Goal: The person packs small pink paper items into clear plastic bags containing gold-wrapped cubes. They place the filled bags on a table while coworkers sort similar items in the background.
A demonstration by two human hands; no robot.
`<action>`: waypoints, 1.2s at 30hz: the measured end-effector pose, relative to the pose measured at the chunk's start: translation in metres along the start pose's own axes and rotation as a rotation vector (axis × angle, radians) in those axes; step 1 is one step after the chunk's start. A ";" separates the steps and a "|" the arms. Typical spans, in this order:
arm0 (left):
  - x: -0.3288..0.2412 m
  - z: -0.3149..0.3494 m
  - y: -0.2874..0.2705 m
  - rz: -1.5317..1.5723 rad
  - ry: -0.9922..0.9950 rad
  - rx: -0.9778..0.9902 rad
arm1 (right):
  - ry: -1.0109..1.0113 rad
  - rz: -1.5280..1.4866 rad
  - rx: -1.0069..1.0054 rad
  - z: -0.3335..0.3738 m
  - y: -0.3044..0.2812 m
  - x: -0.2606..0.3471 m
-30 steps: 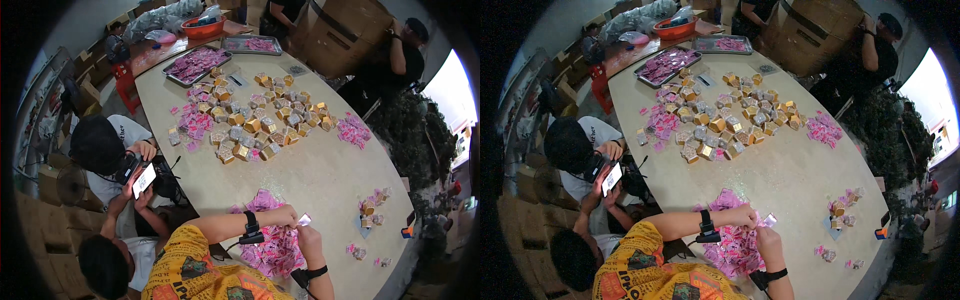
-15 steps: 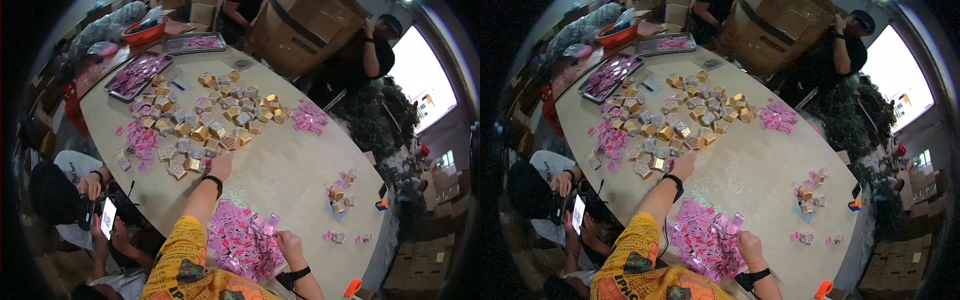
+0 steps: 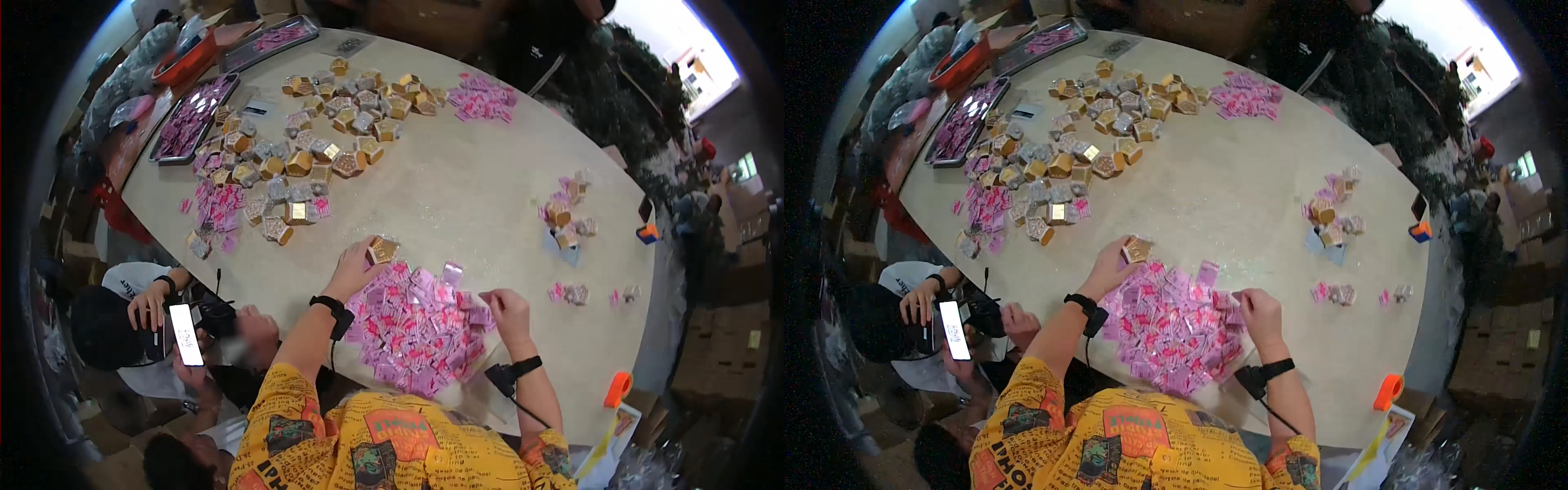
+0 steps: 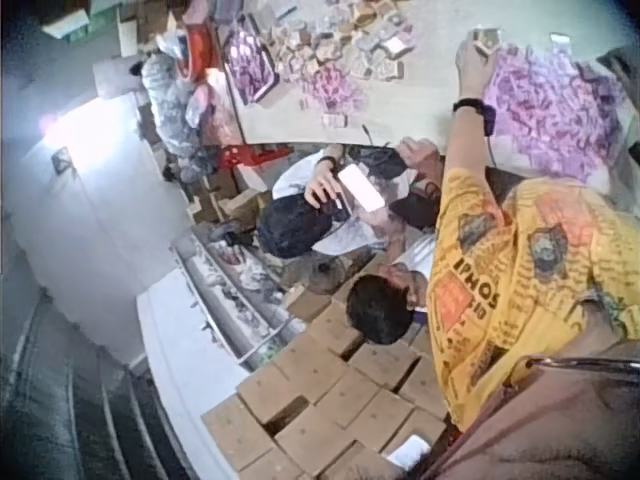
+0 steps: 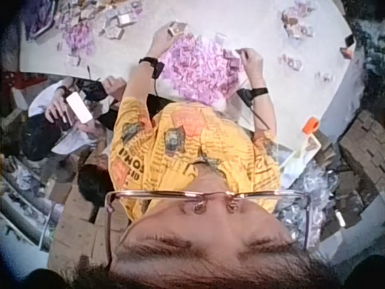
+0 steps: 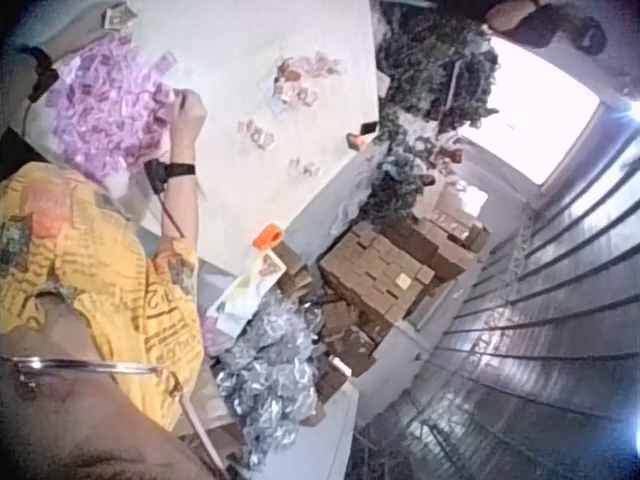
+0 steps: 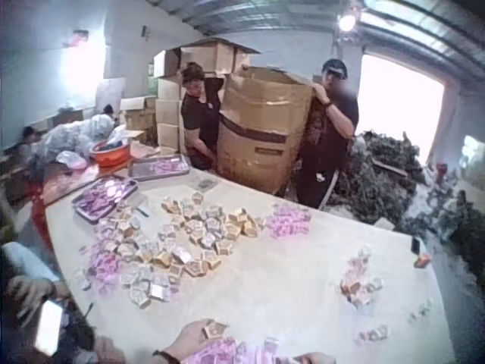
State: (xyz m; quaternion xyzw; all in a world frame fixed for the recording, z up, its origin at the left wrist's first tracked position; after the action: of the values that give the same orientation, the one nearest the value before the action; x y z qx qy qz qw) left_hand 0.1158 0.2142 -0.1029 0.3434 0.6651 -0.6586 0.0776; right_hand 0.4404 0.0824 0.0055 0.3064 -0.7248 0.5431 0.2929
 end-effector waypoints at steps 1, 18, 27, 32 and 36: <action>-0.006 0.005 0.000 0.018 0.012 0.015 | -0.004 -0.013 -0.008 0.002 -0.008 0.006; -0.027 0.102 -0.034 -0.201 -0.094 0.102 | 0.429 -0.090 -0.107 0.129 -0.093 -0.015; 0.014 0.139 -0.025 -0.176 -0.201 0.231 | 0.401 0.270 0.304 0.193 -0.048 -0.058; -0.016 0.133 -0.015 -0.164 -0.185 0.291 | 0.294 0.442 0.449 0.208 -0.028 -0.081; -0.024 0.133 -0.012 -0.171 -0.174 0.294 | 0.329 0.366 0.553 0.175 -0.045 -0.047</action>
State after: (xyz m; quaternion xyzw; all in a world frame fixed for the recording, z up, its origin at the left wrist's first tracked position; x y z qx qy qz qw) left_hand 0.0810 0.0828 -0.0959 0.2348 0.5793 -0.7801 0.0277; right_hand 0.4887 -0.0903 -0.0450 0.1478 -0.5368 0.8037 0.2098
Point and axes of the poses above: each hand's wrist, its own z-axis away from the middle knuckle, its own y-axis out of the palm, x = y × z, the point moved 1 cm from there along -z, towards the middle knuckle, and after that the axes turned 11 degrees about -z, right-handed, at the moved point
